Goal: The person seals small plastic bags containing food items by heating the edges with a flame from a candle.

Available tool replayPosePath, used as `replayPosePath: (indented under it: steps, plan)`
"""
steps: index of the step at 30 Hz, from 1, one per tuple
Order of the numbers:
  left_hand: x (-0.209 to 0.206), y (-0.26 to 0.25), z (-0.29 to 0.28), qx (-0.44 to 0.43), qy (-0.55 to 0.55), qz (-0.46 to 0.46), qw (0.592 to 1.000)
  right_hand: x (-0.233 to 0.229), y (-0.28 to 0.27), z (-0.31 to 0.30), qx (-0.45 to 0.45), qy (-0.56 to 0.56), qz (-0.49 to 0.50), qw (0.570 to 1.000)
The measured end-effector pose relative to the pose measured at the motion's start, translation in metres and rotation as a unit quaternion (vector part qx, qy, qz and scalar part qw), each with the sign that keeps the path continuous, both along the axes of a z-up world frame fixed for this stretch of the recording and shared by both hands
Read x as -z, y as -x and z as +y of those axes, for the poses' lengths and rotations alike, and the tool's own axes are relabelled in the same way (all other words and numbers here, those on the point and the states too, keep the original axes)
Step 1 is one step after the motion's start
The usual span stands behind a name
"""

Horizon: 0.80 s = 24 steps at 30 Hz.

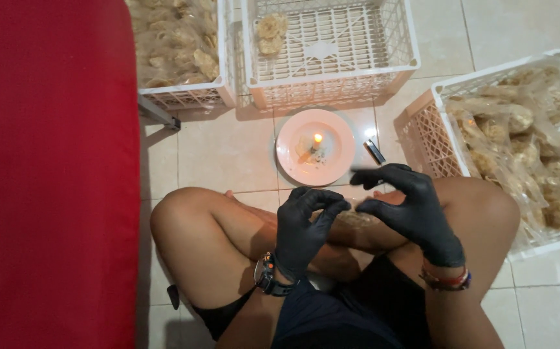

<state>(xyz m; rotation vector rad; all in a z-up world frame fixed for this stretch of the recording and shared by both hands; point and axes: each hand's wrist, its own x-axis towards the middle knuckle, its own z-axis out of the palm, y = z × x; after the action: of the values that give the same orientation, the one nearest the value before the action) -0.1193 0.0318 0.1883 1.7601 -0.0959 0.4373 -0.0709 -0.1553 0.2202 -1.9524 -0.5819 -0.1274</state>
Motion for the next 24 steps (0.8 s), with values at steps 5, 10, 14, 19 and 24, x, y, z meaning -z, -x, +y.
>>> replayPosePath:
  steps: [5, 10, 14, 19, 24]
  plan:
    - [-0.011, -0.009, -0.01, 0.005, 0.035, 0.01, 0.999, -0.006, 0.001, -0.019, -0.049, 0.0, 0.0, 0.999]
    - [-0.014, -0.018, -0.019, 0.067, -0.004, -0.005, 0.998, -0.021, -0.004, -0.036, -0.072, 0.053, 0.069, 0.994]
    - [-0.022, -0.028, -0.037, 0.105, -0.057, -0.028, 0.992, -0.013, -0.007, -0.062, -0.138, 0.059, 0.171, 0.974]
    - [-0.015, -0.041, -0.066, 0.125, -0.073, -0.006, 0.989, -0.021, -0.021, -0.113, -0.058, 0.039, 0.11, 0.991]
    - [0.006, -0.058, -0.083, 0.153, -0.047, 0.002, 0.987, -0.017, -0.015, -0.237, 0.153, 0.079, 0.059, 0.983]
